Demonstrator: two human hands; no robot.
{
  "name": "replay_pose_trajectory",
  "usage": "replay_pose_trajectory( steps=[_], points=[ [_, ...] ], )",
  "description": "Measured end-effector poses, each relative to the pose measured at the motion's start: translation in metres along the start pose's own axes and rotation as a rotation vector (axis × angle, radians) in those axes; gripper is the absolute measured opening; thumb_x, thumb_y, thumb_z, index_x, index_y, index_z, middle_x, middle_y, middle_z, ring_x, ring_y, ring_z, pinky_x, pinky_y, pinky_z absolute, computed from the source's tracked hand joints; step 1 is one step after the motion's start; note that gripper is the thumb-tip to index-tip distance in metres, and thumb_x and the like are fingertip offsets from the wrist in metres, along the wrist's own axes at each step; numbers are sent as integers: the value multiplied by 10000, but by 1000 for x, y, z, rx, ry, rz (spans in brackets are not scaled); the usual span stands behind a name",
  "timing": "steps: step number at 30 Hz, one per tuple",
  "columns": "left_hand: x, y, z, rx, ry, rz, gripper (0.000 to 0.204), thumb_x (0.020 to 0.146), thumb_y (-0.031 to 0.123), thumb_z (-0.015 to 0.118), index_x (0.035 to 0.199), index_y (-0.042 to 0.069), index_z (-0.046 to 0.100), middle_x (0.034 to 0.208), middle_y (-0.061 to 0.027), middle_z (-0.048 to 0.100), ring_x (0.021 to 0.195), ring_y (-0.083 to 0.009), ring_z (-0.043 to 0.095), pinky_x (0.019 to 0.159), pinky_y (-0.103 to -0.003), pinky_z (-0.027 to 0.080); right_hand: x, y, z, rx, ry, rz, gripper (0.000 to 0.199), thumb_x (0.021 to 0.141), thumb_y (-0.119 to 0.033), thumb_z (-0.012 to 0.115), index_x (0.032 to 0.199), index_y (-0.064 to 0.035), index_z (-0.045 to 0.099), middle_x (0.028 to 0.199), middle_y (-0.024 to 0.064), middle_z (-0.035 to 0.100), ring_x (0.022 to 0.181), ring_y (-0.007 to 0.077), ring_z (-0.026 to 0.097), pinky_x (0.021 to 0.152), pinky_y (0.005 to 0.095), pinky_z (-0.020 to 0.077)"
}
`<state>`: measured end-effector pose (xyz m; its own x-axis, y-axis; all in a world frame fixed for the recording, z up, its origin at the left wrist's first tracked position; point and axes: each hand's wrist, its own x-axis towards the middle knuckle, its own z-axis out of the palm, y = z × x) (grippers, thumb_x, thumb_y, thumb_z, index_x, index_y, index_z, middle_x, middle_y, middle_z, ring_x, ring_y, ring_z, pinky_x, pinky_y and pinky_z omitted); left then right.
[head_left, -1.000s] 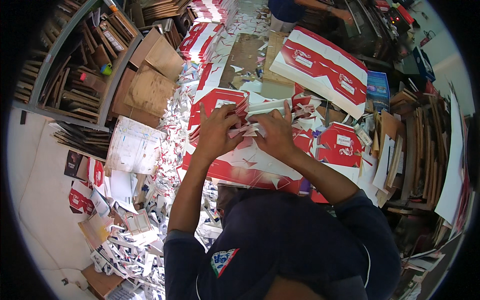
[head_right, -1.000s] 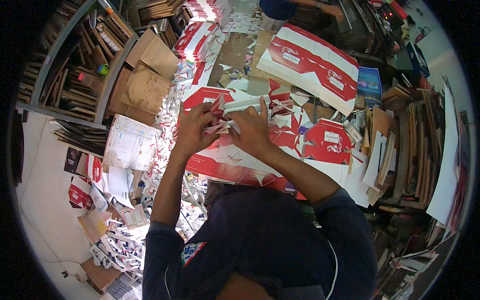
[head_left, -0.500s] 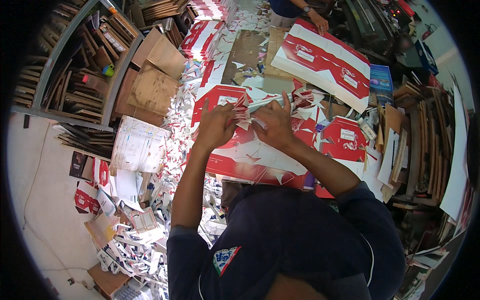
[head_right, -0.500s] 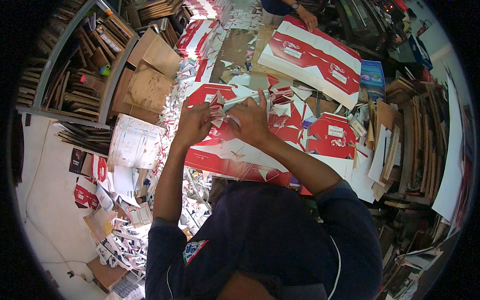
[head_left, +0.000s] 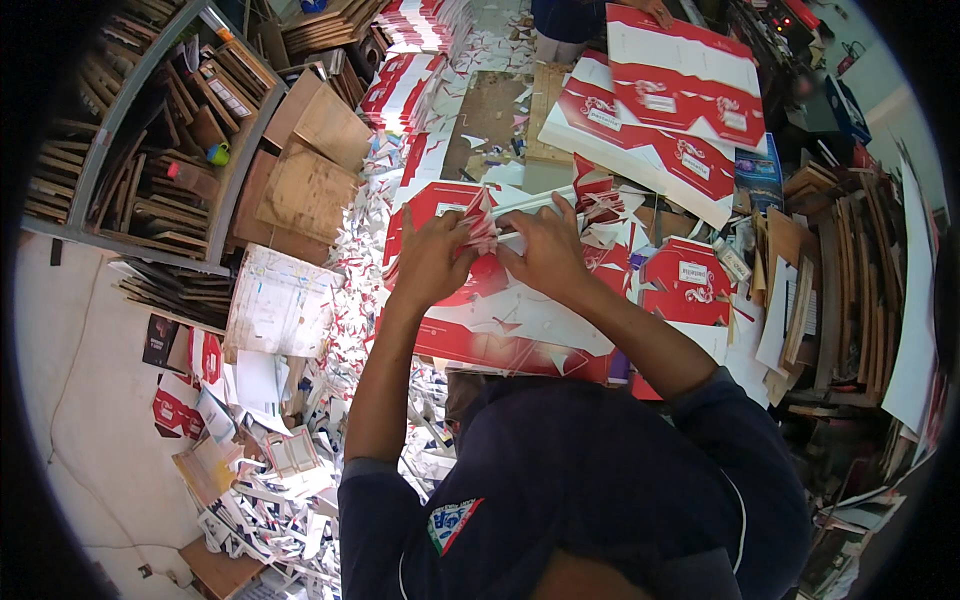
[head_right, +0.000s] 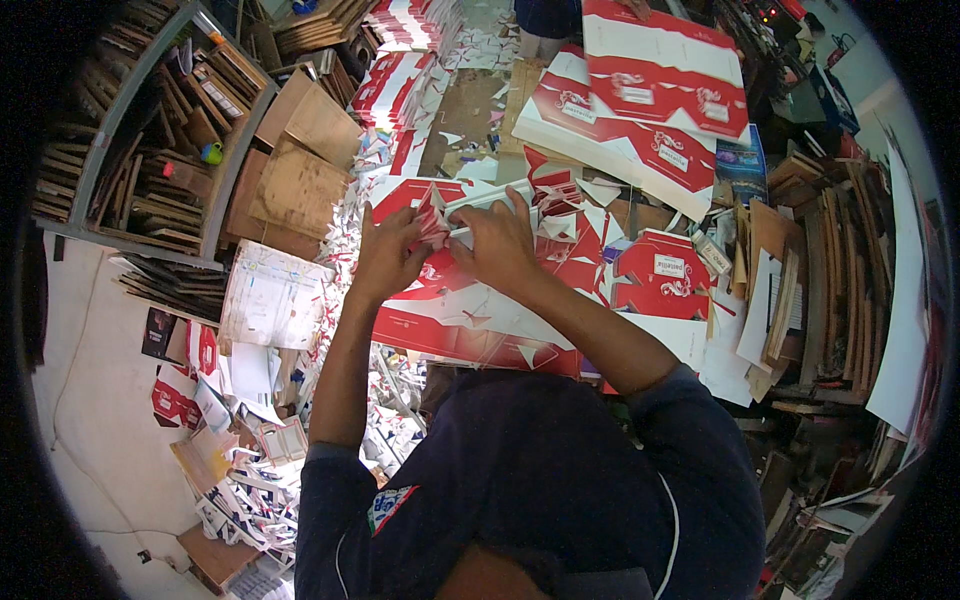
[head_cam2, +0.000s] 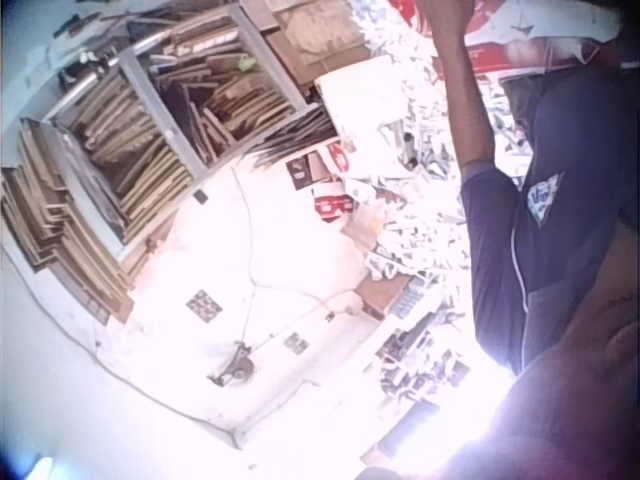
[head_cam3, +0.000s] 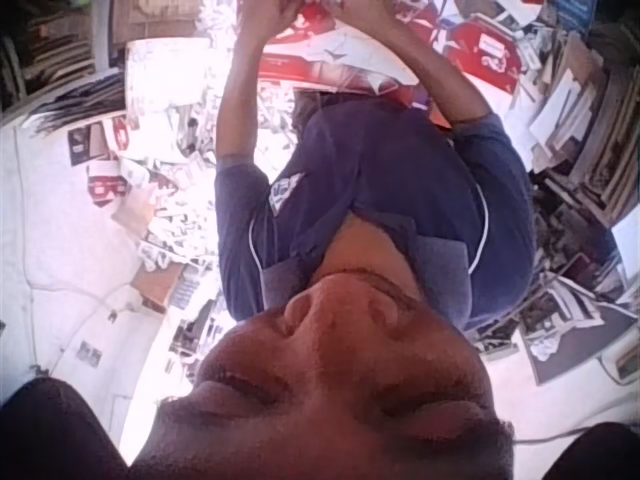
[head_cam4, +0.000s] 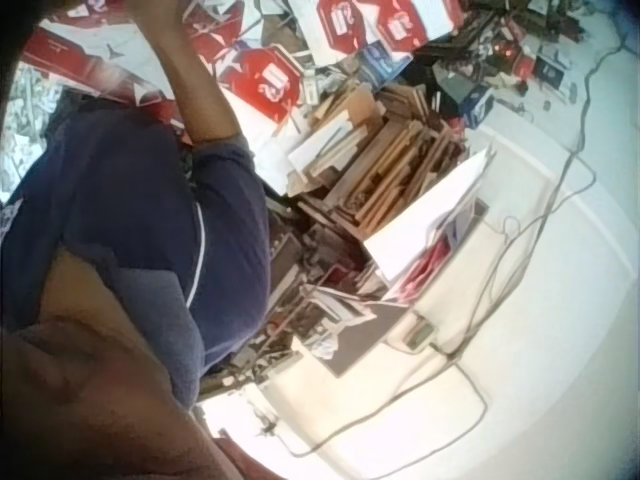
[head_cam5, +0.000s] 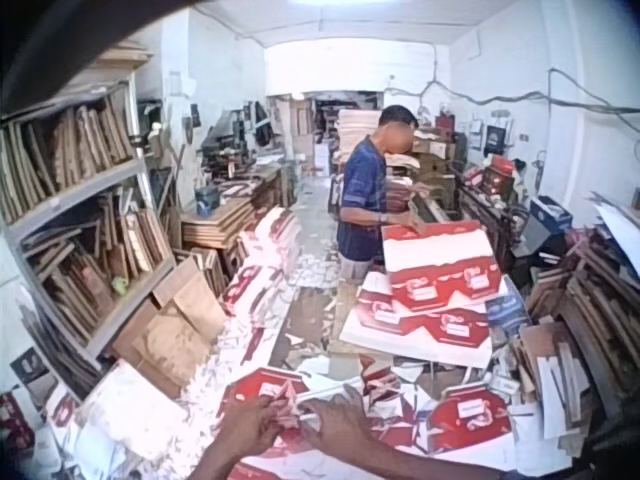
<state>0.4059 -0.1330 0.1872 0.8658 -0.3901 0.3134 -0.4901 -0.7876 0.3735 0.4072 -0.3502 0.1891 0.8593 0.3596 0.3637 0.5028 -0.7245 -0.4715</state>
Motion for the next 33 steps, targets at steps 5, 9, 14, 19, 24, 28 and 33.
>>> replay_pose_trajectory(
  steps=[5,9,14,19,24,28,33],
  points=[
    [0,-4,-3,-30,-52,29,243,835,201,751,1071,145,731,1141,-71,674,1108,-286,636,1166,-736,172,1,6,5,-38,7,-45,277,774,-184,787,1046,-138,761,831,74,699,877,260,616,1136,538,312],
    [3,-7,-2,-58,-47,61,195,855,156,724,1049,147,731,1118,-10,686,1077,-249,639,1165,-757,162,2,11,9,7,14,-30,267,765,-170,792,1029,-136,765,814,65,696,882,253,618,1136,543,310],
    [-2,-1,2,-5,19,51,190,864,153,703,1050,121,726,1113,-21,681,1048,-250,647,1152,-773,164,9,10,-4,31,-74,-24,294,784,-287,817,1025,-129,760,820,55,702,913,251,628,1159,546,280],
    [-6,17,8,140,56,-37,216,880,182,716,1092,144,737,1091,-39,673,1031,-254,649,1127,-756,217,9,4,7,124,54,-12,344,867,-440,776,993,-121,755,799,64,703,894,232,658,1174,548,238],
    [-18,19,20,85,150,-33,217,904,225,711,1100,136,732,1127,-4,697,1040,-204,668,1175,-700,220,16,-4,0,122,-97,163,399,901,-457,749,765,-85,695,612,24,628,657,188,624,1130,505,275],
    [-21,16,21,106,185,31,218,893,214,717,1100,146,734,1135,2,709,1008,-181,678,1199,-671,219,17,-8,5,117,-61,220,418,910,-454,739,731,-82,674,605,19,621,623,175,595,1119,496,282],
    [-22,15,24,110,189,53,228,869,198,723,1093,156,738,1144,7,710,991,-164,681,1207,-673,198,16,-7,13,128,15,234,443,916,-458,726,707,-73,658,610,28,636,613,197,590,1097,488,300]
  ],
)
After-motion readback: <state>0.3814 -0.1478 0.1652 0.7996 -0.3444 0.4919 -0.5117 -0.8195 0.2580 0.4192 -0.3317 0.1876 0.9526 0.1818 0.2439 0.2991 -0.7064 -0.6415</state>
